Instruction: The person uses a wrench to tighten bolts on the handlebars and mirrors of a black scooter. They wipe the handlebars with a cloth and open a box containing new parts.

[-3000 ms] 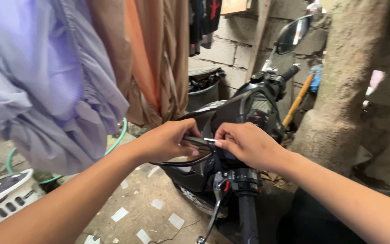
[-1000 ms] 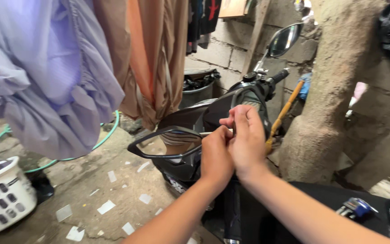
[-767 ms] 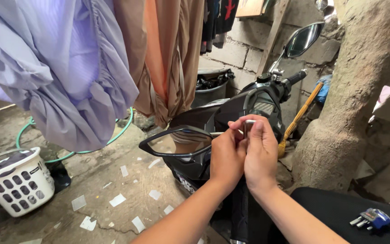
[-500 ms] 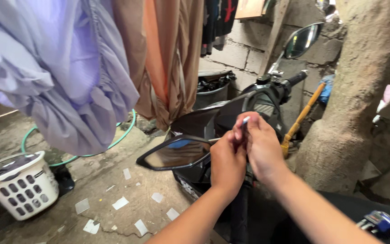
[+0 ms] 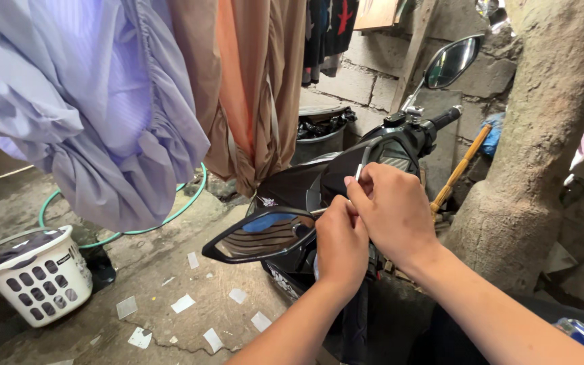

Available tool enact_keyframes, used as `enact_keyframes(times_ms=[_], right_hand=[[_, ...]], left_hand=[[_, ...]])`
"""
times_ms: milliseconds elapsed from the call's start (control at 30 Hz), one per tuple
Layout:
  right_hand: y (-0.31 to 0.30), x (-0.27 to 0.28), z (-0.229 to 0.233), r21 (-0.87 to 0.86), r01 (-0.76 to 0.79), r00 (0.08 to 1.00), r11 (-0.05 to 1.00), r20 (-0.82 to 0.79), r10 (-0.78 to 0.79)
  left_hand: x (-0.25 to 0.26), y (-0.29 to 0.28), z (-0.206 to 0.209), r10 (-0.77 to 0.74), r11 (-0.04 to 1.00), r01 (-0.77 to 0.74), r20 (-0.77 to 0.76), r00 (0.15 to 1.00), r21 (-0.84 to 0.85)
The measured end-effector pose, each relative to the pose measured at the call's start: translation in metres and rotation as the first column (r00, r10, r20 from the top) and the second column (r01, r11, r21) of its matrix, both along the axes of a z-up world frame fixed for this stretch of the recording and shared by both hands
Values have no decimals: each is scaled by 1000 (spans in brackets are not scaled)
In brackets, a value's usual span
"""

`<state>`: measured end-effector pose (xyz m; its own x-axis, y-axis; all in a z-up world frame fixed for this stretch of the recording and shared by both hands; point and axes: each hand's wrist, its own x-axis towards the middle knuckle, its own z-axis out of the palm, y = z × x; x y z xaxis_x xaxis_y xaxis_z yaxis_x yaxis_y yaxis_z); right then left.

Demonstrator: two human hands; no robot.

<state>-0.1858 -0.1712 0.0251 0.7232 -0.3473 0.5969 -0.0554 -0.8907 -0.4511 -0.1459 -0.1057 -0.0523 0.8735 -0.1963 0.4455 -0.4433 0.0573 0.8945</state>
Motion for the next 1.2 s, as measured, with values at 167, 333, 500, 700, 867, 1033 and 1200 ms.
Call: enact_keyframes(times_ms=[167, 333, 500, 700, 867, 1033, 1200], right_hand=[[-8, -1, 4, -50, -92, 996, 994, -18, 92], [-5, 2, 5, -145, -93, 994, 985, -72, 83], [-21, 2, 22, -136, -297, 932, 945, -257, 256], [-19, 2, 18, -86, -347, 924, 934, -204, 325], [10, 6, -20, 375, -153, 984, 914, 148, 104], [11, 18, -49, 449, -383, 878, 807, 448, 168], [-12, 21, -60, 456, -528, 842, 717, 391, 372]], left_hand=[[-3, 25, 17, 0, 589, -355, 439, 898, 726], [28, 64, 29, -91, 465, -583, 691, 717, 666], [49, 67, 21, -305, 486, -439, 617, 726, 756], [52, 60, 14, -321, 453, -450, 612, 723, 769], [44, 53, 15, -261, 424, -489, 620, 740, 762], [43, 54, 16, -252, 365, -502, 602, 757, 784], [42, 54, 15, -246, 397, -490, 604, 758, 776]])
